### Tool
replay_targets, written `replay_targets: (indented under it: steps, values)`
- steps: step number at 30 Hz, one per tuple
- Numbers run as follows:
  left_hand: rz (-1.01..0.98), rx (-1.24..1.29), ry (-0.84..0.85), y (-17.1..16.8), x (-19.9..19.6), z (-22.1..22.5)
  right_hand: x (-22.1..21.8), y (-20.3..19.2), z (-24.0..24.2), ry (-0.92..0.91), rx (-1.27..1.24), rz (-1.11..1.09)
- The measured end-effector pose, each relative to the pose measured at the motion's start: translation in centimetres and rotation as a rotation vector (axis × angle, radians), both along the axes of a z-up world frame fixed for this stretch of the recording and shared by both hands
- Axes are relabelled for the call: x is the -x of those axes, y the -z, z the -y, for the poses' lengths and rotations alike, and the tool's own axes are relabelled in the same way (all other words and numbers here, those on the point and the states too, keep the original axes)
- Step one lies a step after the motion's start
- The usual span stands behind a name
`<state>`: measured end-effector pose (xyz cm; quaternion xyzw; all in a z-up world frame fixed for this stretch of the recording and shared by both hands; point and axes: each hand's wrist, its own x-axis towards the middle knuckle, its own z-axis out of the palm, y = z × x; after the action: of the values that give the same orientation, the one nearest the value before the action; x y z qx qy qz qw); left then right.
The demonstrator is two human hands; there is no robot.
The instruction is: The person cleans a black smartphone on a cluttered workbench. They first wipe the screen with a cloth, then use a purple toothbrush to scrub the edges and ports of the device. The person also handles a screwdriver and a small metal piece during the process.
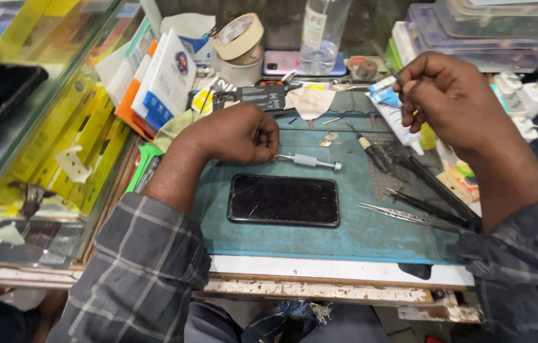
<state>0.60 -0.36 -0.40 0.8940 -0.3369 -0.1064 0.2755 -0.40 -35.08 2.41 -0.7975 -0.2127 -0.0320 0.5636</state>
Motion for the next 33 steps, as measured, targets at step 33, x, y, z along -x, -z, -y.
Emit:
replay_targets:
  steps: [33]
  values:
    - [-0.001, -0.047, -0.045, -0.1, 0.7, 0.7, 17.1, 4.5, -0.5, 0.635, 0.971, -0.012]
